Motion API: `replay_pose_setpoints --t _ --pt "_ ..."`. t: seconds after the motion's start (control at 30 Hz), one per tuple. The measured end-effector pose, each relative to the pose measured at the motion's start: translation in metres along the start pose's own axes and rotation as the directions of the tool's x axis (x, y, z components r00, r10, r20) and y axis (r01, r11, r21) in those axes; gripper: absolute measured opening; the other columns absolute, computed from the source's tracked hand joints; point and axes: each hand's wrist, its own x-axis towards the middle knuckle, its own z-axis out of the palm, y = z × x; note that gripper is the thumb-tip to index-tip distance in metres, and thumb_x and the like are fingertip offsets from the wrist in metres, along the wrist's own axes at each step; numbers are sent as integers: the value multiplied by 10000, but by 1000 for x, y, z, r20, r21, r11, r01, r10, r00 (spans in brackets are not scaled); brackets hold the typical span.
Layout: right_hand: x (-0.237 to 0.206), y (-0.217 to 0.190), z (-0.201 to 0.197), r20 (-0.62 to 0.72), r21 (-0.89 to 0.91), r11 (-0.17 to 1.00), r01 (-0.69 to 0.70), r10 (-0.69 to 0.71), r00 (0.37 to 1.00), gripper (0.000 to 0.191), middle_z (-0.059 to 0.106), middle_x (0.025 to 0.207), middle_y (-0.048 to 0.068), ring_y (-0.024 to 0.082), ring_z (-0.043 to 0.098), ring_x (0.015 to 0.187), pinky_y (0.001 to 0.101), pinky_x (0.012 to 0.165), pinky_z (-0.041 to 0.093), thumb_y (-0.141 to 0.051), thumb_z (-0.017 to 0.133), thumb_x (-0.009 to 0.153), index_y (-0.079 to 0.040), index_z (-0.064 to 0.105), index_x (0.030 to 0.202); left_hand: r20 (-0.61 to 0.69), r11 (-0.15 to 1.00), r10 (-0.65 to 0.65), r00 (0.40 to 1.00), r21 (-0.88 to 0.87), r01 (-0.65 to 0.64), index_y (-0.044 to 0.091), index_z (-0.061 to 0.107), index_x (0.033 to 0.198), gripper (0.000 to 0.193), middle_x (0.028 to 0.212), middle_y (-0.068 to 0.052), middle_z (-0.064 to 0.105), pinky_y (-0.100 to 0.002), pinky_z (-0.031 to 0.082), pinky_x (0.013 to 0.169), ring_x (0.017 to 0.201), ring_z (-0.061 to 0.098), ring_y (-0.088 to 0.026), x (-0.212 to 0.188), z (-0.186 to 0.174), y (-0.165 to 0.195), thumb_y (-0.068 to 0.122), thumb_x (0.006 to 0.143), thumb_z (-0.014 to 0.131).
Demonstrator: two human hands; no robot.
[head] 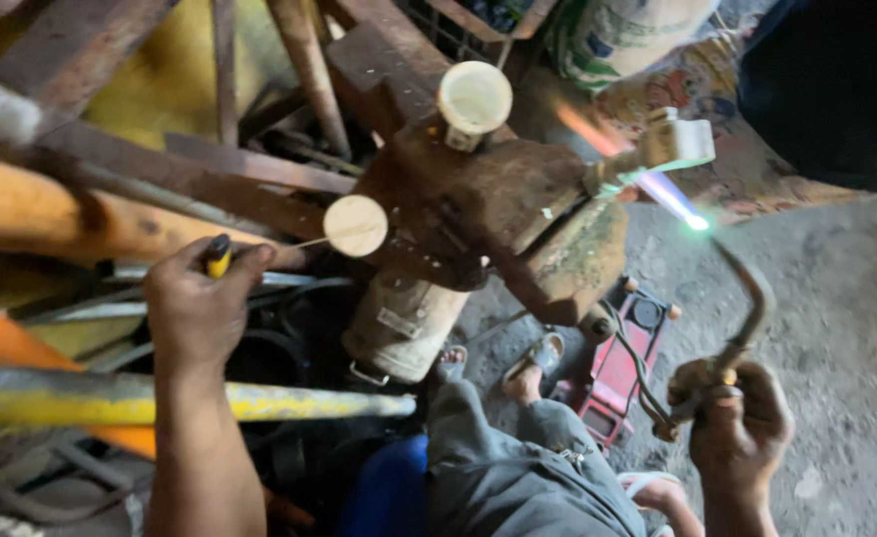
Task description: The person uses a welding torch in the right hand and a filler rod in the left hand to weld a small metal piece clamped on a workbench. The torch flame is applied to the joint while the filler rod is fed into the molten area, and the person adjusts the angle and position of both tools throughout the process.
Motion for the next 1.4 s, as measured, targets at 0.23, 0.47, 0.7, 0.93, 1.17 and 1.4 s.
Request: replay_pose_setpoints --t 0.23,0.47,0.7,0.93,1.17,1.4 --pt "-1 -2 26 -31 -49 993 -104 103 994 372 702 964 143 166 649 771 306 652 540 -301 689 1015 25 579 1156 -125 970 92 988 -215 -117 -31 726 965 185 842 -53 707 -250 513 793 769 629 -95 1 6 23 95 1017 852" --pt "9 -7 44 -25 40 996 -81 82 996 348 704 951 135 154 652 768 288 608 544 -269 697 1011 15 571 1167 -152 855 336 930 -365 -368 4 683 1006 180 891 -55 715 -233 543 784 801 669 -114 -10 21 95 67 998 851" --pt "13 -11 54 -27 -54 999 -3 1 1000 299 705 999 114 140 653 875 281 780 554 -205 695 1033 16 563 1186 -107 746 529 842 -414 -521 35 639 962 233 894 -61 696 -230 552 705 755 673 -115 4 46 139 102 943 861" --pt "16 -13 62 -61 -76 994 -74 70 996 256 703 958 115 138 649 828 279 685 553 -181 681 1026 8 565 1154 -79 727 567 820 -421 -543 38 623 938 270 855 -53 694 -214 532 669 743 676 -101 8 60 150 149 970 867" --pt "17 -11 64 -87 -89 990 -109 101 991 293 699 952 120 140 649 815 280 659 559 -202 686 1003 11 568 1166 -48 738 573 818 -404 -540 60 641 980 252 861 -28 697 -190 502 619 704 650 -67 9 68 153 157 977 874" --pt "13 -10 56 -18 2 995 -98 98 995 324 705 976 123 126 621 793 258 695 526 -229 694 1014 15 578 1192 -8 738 607 795 -366 -567 71 642 978 259 842 -15 677 -210 495 581 666 630 -57 10 74 160 177 963 878"
